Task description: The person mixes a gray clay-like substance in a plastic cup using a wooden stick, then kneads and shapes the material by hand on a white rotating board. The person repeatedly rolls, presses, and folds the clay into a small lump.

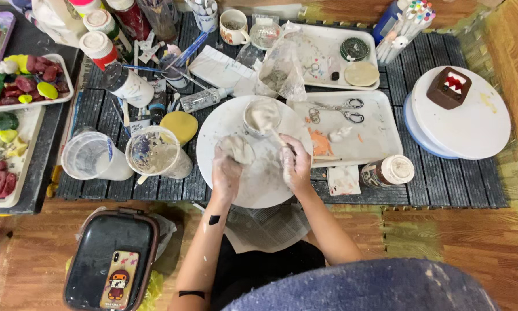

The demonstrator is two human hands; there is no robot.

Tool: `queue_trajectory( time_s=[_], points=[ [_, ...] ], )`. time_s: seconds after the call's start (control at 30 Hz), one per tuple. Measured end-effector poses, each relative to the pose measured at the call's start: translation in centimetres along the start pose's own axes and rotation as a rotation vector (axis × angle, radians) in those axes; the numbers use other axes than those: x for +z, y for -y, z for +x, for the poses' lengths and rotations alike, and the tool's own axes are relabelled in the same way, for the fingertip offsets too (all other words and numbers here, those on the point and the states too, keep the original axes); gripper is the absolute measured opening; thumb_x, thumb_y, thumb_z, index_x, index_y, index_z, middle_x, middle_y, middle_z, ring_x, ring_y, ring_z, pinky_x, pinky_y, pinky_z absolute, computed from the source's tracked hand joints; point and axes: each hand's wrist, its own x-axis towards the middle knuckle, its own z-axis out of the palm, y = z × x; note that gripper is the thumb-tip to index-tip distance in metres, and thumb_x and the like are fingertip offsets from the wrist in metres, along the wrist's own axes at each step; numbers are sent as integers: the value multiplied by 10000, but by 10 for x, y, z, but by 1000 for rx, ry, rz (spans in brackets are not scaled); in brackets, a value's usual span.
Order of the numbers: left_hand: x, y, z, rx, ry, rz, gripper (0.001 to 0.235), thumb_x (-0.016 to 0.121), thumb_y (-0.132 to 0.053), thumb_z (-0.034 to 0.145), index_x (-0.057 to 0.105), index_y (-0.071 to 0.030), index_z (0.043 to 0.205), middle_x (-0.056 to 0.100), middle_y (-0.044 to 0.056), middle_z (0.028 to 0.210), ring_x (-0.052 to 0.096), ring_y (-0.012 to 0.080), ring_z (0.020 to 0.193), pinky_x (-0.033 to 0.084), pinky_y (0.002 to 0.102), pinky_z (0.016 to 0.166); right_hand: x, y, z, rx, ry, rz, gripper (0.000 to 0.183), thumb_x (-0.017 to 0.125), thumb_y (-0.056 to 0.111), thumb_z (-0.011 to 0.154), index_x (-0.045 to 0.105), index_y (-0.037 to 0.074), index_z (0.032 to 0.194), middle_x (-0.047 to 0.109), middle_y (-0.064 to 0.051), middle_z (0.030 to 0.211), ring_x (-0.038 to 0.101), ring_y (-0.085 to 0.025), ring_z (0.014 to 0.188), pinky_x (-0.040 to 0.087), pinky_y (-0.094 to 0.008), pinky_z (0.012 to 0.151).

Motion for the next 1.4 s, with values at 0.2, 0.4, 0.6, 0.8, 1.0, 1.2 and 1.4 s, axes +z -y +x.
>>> queue_trajectory(
  time_s=[0.2,0.4,0.6,0.8,1.0,1.2,1.4],
  points=[
    [2,-4,2,74,1,146,772,525,-26,973,136,-63,1639,454,173,1242,486,307,1202,420,517,1205,13,26,5,-199,116,-372,294,595,-18,975,642,6,1264,708,-160,1019,707,-269,797,572,-348,737],
    [16,-6,1,286,24,451,756,664,5,942,226,-16,1558,473,132,1471,499,212,1330,416,382,1127,19,40,10,-358,105,-384,271,679,-38,955,653,33,1215,716,-183,1051,706,-304,867,574,-351,757],
    [25,-8,12,366,-214,624,592,677,-67,1004,369,0,1505,541,160,1396,526,210,1270,449,330,1082,28,41,-1,-389,190,-346,305,725,-32,930,671,58,1217,685,-137,905,684,-286,772,553,-346,692],
    [6,-1,12,388,-212,628,554,551,-181,1048,325,-10,1524,546,141,1405,528,187,1286,413,323,1109,26,35,2,-306,273,-394,318,702,-4,942,660,57,1251,710,-148,965,706,-278,786,557,-331,704],
    [3,3,15,406,-190,667,492,493,-202,1087,353,7,1510,523,154,1405,495,197,1291,383,322,1122,20,31,6,-130,336,-249,267,578,-9,1001,632,7,1262,729,-102,1023,644,-143,776,539,-274,740],
    [9,5,14,403,-207,684,445,527,-201,1085,405,4,1461,550,144,1369,511,196,1267,397,323,1114,11,26,-4,123,338,60,261,508,38,1069,618,-7,1301,560,5,814,448,-43,685,413,-210,609],
    [11,8,6,412,-160,744,436,531,-180,1083,414,1,1462,514,129,1405,500,201,1291,393,325,1125,-11,35,-5,382,340,179,316,425,187,1105,577,13,1321,470,29,671,369,-39,527,329,-199,469]
  ],
)
